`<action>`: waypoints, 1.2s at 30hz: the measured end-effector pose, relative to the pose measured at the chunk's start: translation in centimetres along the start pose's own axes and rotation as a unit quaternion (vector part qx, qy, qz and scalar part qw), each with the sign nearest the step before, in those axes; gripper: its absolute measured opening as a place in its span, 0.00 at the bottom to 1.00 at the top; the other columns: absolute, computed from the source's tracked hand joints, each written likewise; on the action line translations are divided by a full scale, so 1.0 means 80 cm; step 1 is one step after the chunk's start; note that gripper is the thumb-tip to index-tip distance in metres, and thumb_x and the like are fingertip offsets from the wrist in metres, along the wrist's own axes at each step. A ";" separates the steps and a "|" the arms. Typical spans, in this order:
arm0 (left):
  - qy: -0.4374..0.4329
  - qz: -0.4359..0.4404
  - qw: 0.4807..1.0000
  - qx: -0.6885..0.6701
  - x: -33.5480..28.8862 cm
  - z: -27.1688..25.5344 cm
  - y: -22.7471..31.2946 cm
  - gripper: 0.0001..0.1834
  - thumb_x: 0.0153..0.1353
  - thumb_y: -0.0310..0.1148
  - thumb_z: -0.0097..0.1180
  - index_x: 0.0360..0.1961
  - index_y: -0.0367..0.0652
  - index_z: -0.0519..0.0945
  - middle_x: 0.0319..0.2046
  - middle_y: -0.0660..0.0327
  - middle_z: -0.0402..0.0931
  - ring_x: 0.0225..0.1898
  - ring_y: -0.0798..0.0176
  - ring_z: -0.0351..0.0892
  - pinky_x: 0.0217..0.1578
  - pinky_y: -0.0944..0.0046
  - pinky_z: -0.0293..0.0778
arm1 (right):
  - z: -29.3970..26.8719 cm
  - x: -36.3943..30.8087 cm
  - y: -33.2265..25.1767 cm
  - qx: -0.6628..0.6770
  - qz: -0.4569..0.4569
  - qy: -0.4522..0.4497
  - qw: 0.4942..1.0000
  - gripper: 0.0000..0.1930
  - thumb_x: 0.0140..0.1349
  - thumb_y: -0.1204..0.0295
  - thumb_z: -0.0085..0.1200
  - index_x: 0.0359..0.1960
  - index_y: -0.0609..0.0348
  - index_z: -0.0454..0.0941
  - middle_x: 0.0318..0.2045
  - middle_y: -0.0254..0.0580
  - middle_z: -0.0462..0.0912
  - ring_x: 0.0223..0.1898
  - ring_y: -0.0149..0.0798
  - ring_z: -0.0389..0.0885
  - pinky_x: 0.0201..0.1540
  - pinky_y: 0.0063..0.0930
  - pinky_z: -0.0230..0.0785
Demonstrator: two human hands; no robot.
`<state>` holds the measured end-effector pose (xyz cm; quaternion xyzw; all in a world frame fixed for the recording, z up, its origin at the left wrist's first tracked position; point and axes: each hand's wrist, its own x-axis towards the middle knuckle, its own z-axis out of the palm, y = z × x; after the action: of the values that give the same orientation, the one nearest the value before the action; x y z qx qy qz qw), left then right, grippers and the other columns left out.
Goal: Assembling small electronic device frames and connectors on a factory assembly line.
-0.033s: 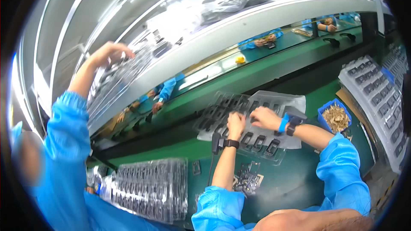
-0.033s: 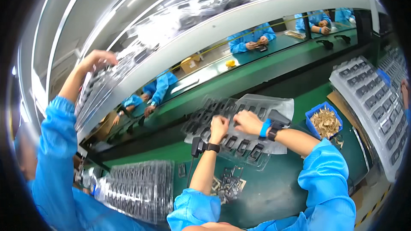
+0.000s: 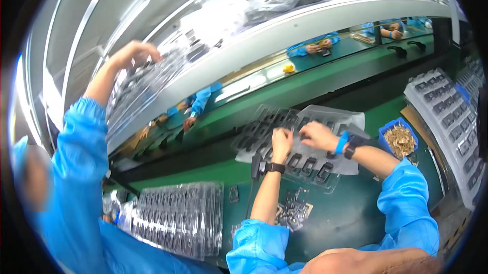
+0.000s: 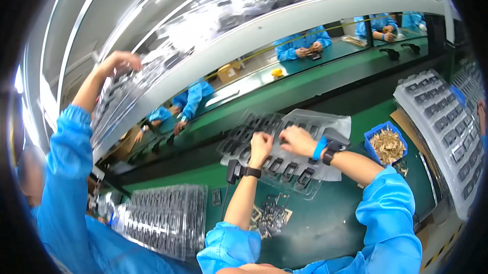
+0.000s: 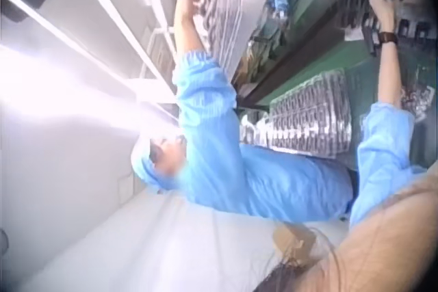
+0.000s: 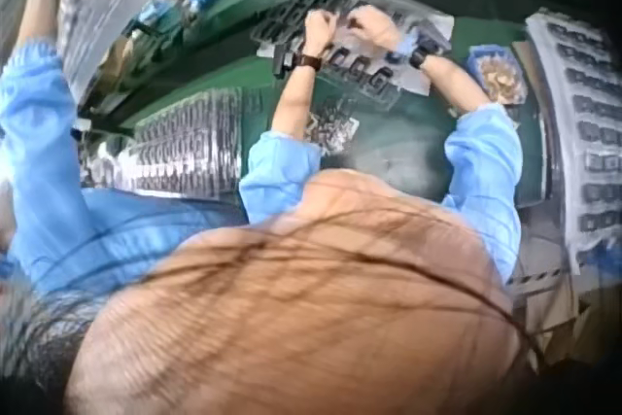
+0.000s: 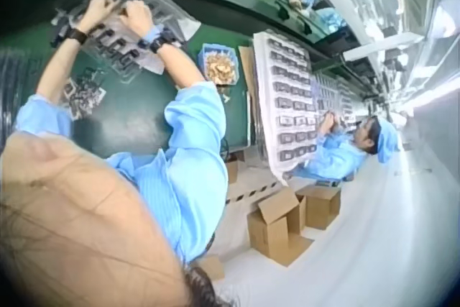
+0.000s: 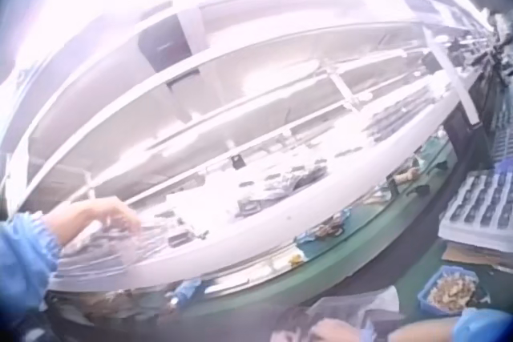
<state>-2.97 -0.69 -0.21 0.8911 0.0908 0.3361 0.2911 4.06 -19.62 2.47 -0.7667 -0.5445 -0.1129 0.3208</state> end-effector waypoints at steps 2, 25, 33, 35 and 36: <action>-0.007 -0.086 0.991 -0.101 0.005 -0.034 0.045 0.14 0.58 0.39 0.65 0.28 0.37 0.83 0.30 0.52 0.82 0.35 0.53 0.82 0.37 0.55 0.77 | -0.041 -0.001 -0.020 0.049 -0.005 0.044 0.998 0.17 0.52 0.67 0.69 0.42 0.58 0.81 0.34 0.46 0.83 0.41 0.50 0.81 0.47 0.44 0.73; -0.139 -0.180 0.961 -0.154 -0.368 -0.049 0.211 0.09 0.71 0.32 0.50 0.41 0.35 0.70 0.30 0.39 0.78 0.36 0.31 0.77 0.33 0.42 0.70 | -0.104 -0.307 -0.128 0.623 0.393 -0.090 0.671 0.13 0.69 0.73 0.54 0.51 0.68 0.78 0.37 0.41 0.84 0.38 0.31 0.85 0.37 0.22 0.80; -0.069 -0.110 0.979 -0.158 -0.365 -0.049 0.185 0.07 0.66 0.27 0.55 0.39 0.33 0.73 0.33 0.45 0.77 0.36 0.40 0.78 0.34 0.49 0.71 | -0.089 -0.301 -0.124 0.507 0.384 -0.113 0.764 0.13 0.67 0.76 0.55 0.52 0.69 0.77 0.35 0.42 0.85 0.31 0.30 0.84 0.31 0.20 0.78; -0.063 -0.129 0.973 -0.180 -0.357 -0.053 0.187 0.07 0.63 0.29 0.59 0.36 0.34 0.78 0.29 0.49 0.78 0.32 0.46 0.80 0.32 0.52 0.72 | -0.090 -0.312 -0.110 0.495 0.369 -0.085 0.782 0.13 0.68 0.76 0.55 0.52 0.69 0.77 0.34 0.41 0.85 0.30 0.29 0.84 0.30 0.19 0.78; -0.116 -0.174 0.959 -0.193 -0.350 -0.068 0.193 0.08 0.62 0.29 0.61 0.35 0.34 0.79 0.27 0.50 0.79 0.30 0.49 0.80 0.31 0.53 0.72 | -0.090 -0.315 -0.106 0.495 0.368 -0.085 0.782 0.13 0.68 0.76 0.55 0.52 0.69 0.77 0.34 0.41 0.85 0.30 0.29 0.84 0.30 0.19 0.78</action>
<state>-28.26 -20.79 -3.22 0.8212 0.1438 0.1855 0.5202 -12.00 -41.52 -2.01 -0.6509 -0.2273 0.3649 0.6257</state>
